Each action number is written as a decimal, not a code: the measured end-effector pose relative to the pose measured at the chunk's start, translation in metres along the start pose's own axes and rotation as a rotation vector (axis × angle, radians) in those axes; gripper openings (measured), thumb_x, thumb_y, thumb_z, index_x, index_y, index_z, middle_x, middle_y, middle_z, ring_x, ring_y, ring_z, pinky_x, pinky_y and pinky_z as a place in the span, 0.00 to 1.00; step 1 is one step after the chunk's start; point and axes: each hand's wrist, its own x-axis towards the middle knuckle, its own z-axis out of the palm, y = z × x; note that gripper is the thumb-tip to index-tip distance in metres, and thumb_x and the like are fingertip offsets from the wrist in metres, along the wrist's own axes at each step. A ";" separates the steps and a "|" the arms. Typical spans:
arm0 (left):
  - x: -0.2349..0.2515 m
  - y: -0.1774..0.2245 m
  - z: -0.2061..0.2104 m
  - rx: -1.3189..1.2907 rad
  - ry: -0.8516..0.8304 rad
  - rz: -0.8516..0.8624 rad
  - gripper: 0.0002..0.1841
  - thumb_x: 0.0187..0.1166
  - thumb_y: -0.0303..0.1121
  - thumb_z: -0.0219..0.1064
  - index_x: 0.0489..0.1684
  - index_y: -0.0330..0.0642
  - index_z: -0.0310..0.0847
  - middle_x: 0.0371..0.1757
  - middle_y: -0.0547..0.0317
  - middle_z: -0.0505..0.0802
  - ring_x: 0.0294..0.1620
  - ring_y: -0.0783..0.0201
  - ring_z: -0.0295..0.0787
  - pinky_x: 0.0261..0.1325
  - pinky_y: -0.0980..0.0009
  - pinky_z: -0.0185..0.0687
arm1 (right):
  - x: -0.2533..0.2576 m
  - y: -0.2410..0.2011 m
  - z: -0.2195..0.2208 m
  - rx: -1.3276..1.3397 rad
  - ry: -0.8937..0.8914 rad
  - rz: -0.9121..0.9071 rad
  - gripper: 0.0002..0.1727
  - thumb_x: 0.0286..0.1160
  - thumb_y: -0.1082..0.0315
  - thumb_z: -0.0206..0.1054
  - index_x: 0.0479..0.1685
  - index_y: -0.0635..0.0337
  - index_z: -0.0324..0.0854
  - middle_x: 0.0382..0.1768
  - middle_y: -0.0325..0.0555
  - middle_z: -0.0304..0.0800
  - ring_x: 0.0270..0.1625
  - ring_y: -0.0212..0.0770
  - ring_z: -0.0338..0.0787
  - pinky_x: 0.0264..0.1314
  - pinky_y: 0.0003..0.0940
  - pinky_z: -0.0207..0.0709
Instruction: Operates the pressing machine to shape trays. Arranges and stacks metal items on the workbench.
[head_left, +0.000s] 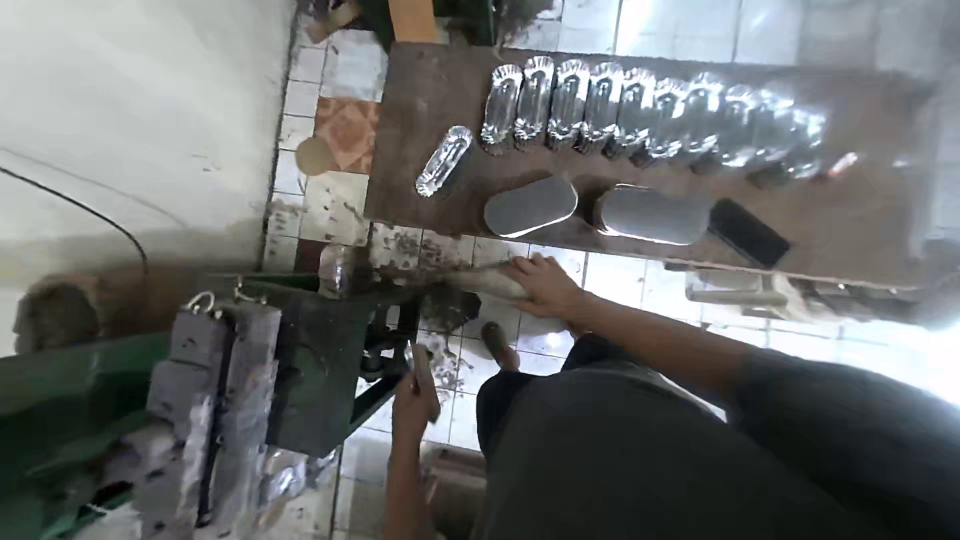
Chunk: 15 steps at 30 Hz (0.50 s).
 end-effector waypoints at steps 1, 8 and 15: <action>0.019 0.042 -0.012 0.033 0.025 0.088 0.23 0.89 0.39 0.59 0.74 0.32 0.74 0.58 0.37 0.89 0.55 0.48 0.88 0.61 0.47 0.85 | -0.012 0.036 0.022 0.040 0.000 0.079 0.39 0.75 0.37 0.68 0.86 0.38 0.70 0.82 0.51 0.74 0.78 0.64 0.76 0.73 0.70 0.72; 0.161 0.271 -0.031 0.497 0.050 0.578 0.19 0.84 0.42 0.66 0.68 0.41 0.82 0.68 0.40 0.85 0.66 0.46 0.85 0.68 0.42 0.82 | 0.009 0.123 0.077 0.148 -0.152 0.762 0.35 0.76 0.29 0.57 0.60 0.48 0.89 0.61 0.52 0.92 0.70 0.61 0.84 0.69 0.69 0.73; 0.259 0.326 -0.007 0.747 0.008 0.648 0.15 0.83 0.39 0.69 0.60 0.41 0.88 0.72 0.41 0.84 0.75 0.42 0.79 0.76 0.38 0.73 | 0.002 0.172 0.112 0.278 -0.088 0.779 0.30 0.78 0.34 0.61 0.51 0.50 0.92 0.48 0.53 0.96 0.57 0.60 0.92 0.60 0.69 0.80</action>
